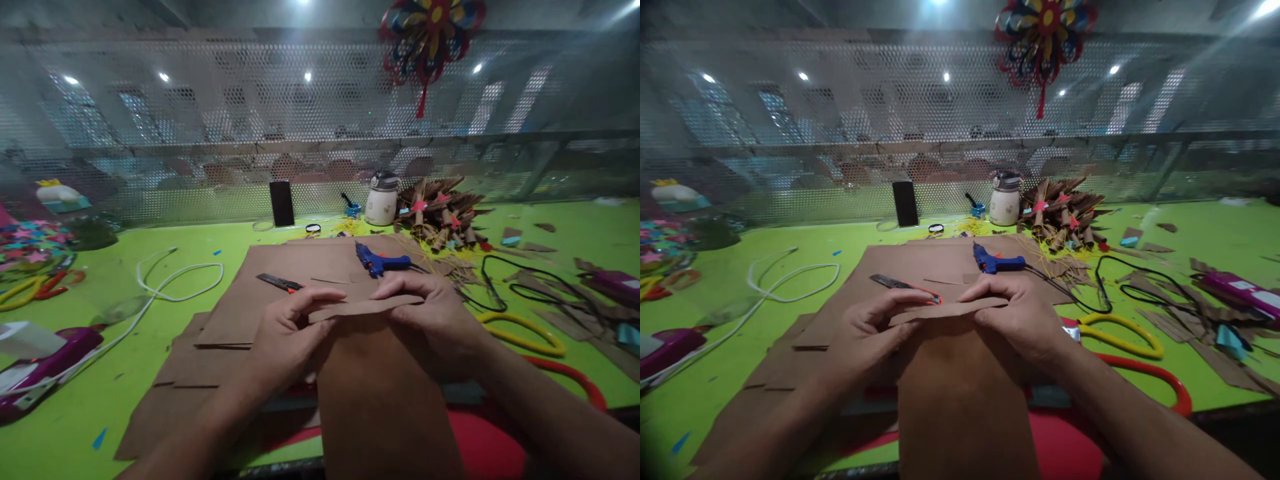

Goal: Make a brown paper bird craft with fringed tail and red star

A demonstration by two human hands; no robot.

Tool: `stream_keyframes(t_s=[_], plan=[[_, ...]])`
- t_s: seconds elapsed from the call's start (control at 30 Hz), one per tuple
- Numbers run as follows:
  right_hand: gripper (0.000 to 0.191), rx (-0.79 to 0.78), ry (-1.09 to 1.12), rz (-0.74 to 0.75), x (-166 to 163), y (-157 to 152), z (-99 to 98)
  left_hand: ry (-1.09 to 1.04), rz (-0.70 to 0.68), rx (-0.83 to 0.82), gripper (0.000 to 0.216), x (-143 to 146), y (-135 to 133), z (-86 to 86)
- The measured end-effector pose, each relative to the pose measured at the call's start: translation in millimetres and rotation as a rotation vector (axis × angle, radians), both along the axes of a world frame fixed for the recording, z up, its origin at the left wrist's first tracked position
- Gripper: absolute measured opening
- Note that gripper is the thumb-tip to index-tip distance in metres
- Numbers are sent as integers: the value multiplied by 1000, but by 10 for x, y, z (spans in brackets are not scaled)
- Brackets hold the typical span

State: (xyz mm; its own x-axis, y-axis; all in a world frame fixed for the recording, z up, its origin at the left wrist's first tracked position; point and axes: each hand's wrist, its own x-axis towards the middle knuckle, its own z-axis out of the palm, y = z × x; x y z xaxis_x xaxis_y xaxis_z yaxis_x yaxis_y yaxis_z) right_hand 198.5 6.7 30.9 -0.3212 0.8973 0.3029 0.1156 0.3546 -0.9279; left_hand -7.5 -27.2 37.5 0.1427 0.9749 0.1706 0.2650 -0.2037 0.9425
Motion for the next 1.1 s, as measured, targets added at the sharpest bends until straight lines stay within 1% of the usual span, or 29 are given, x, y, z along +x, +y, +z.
stream_keyframes(t_s=[0.1, 0.2, 0.33, 0.43, 0.53, 0.67, 0.73, 0.87, 1.0, 1.1], plan=[[21, 105, -46, -18, 12, -12, 3, 75, 51, 65, 18, -11, -33, -2], [22, 171, -55, 14, 22, -20, 21, 104, 79, 118, 17, -29, -70, -11], [22, 212, -50, 46, 26, -23, 27, 86, 89, 101, 17, -33, -84, 0], [23, 207, -81, 33, 25, -29, 29, 10, 83, 35, 16, -14, -65, 23], [25, 193, -119, 3, 19, -39, 44, -99, 62, -74, 15, -2, -41, 41], [17, 101, -101, -26, 3, -35, 49, -209, 25, -182, 18, -6, -28, 45], [14, 60, -74, -29, 1, -25, 35, -270, -2, -196, 18, -7, -33, 40], [10, 58, -42, -31, 13, -12, -2, -349, -38, -197, 14, -5, -45, 26], [9, 79, -7, -30, 20, -6, -28, -363, -77, -186, 11, -24, -32, 12], [11, 94, 52, 11, 17, 8, -36, -331, -51, -156, 9, -48, -7, 7]])
